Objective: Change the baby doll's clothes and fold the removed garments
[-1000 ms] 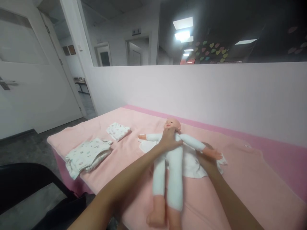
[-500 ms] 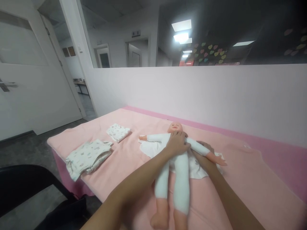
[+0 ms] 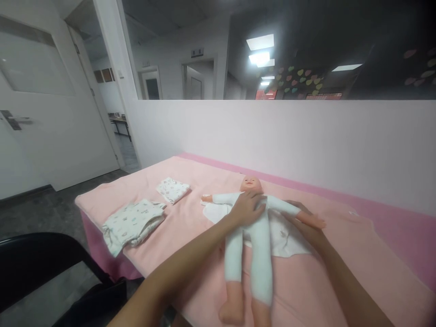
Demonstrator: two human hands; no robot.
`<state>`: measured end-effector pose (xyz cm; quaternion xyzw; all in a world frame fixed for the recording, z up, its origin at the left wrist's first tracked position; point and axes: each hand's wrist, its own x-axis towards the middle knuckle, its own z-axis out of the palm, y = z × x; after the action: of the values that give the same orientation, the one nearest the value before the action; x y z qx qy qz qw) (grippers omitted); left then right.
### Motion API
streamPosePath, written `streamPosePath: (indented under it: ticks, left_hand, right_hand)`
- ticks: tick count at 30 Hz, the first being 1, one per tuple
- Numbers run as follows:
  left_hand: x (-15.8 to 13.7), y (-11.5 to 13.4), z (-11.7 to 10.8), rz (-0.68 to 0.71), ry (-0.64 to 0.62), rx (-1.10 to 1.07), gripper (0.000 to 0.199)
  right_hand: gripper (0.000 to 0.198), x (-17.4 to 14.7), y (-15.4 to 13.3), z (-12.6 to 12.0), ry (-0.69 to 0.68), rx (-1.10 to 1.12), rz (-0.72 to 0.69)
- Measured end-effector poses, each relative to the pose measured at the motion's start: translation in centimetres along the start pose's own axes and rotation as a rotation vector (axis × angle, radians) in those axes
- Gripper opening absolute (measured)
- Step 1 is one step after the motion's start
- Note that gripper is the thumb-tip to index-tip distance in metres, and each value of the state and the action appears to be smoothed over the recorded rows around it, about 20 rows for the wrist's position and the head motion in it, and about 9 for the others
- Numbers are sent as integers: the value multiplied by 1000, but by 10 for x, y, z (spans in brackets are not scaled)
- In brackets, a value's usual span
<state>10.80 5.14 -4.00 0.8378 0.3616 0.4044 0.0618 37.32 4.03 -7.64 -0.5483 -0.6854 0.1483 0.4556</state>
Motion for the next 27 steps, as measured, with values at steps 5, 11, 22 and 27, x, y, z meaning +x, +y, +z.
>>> streamPosePath:
  ticks: [5, 11, 22, 27]
  left_hand:
    - [-36, -1, -31, 2, -124, 36, 47]
    - [-63, 1, -48, -160, -116, -106, 48]
    - [-65, -39, -47, -359, 73, 220, 42]
    - [-70, -61, -46, -482, 41, 351, 47]
  right_hand:
    - [48, 0, -8, -31, -50, 42, 86]
    - [64, 4, -15, -57, -220, 102, 281]
    - [61, 3, 6, -67, -490, 62, 256]
    - [57, 2, 7, -30, -444, -208, 230]
